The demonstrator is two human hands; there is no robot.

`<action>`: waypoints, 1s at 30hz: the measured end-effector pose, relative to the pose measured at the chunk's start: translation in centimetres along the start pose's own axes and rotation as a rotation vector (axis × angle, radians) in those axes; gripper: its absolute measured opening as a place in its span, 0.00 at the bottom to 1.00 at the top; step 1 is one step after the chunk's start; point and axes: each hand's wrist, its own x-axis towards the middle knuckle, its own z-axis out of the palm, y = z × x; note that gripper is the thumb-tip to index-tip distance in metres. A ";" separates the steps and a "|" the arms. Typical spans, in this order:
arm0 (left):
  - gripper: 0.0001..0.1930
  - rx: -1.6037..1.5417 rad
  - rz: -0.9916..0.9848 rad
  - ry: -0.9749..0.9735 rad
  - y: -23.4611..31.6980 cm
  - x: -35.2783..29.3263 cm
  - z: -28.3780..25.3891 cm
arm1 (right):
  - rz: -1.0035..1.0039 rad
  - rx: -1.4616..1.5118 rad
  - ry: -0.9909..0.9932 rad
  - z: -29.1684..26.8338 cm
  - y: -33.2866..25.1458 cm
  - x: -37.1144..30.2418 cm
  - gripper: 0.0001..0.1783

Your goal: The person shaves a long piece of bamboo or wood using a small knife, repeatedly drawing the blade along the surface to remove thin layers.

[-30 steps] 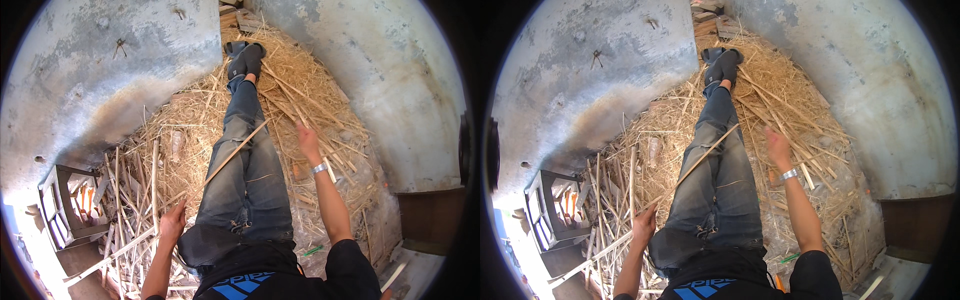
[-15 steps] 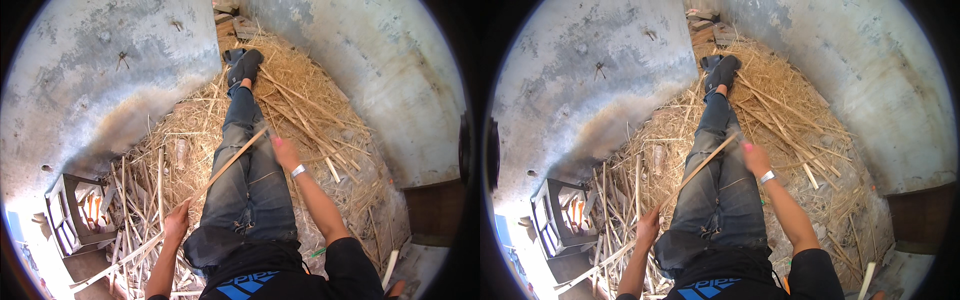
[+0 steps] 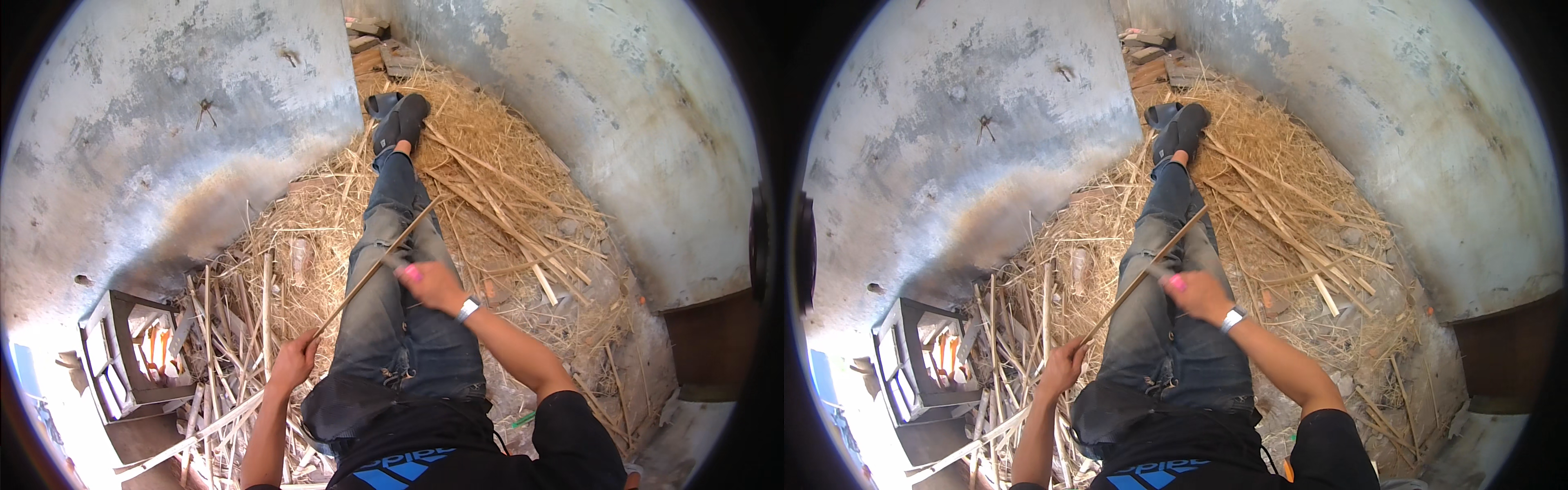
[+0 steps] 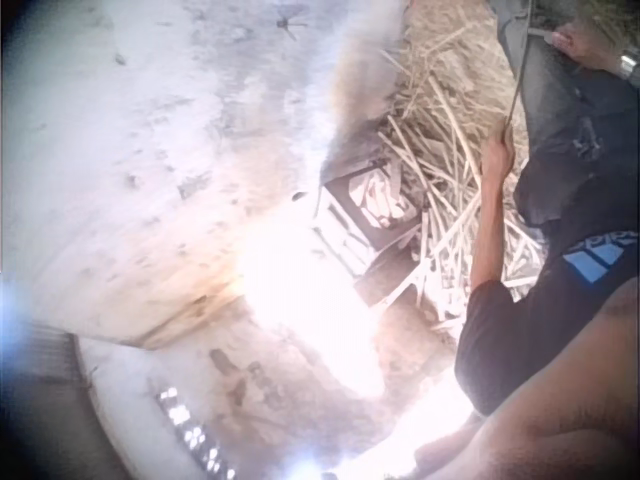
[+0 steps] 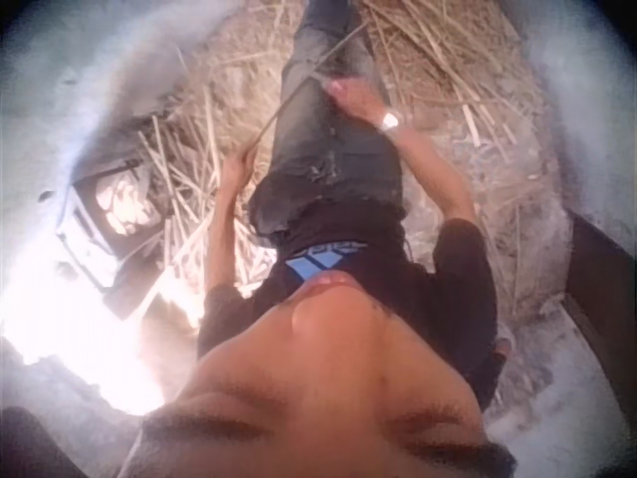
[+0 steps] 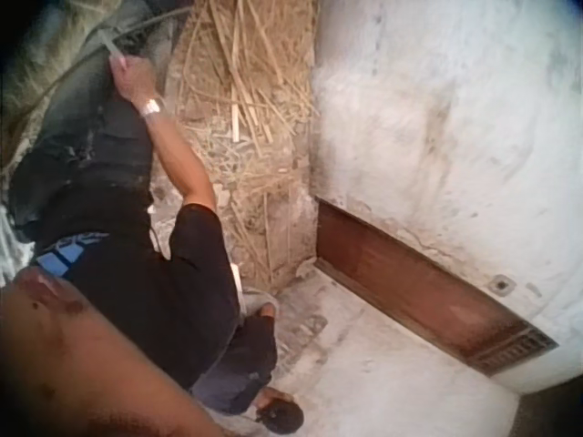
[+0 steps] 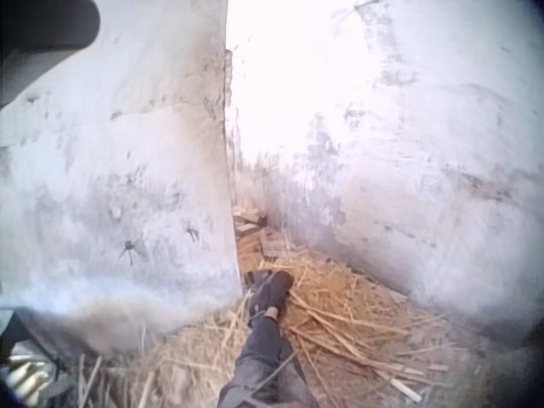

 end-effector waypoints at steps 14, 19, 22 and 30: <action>0.14 -0.005 -0.001 0.080 1.2 -2.2 -1.2 | 0.124 -0.053 0.188 -5.4 -1.3 2.4 0.35; 0.10 -0.012 0.020 0.055 1.6 -2.0 -2.2 | -0.068 -0.161 0.073 -0.9 -3.0 -0.1 0.34; 0.10 -0.041 -0.094 -0.047 -0.3 -2.5 -3.6 | 0.199 -0.126 0.385 -5.4 4.0 5.1 0.37; 0.16 -0.321 -0.115 -0.157 -0.8 -0.5 -1.5 | 0.194 0.167 0.424 -7.1 -2.5 7.3 0.39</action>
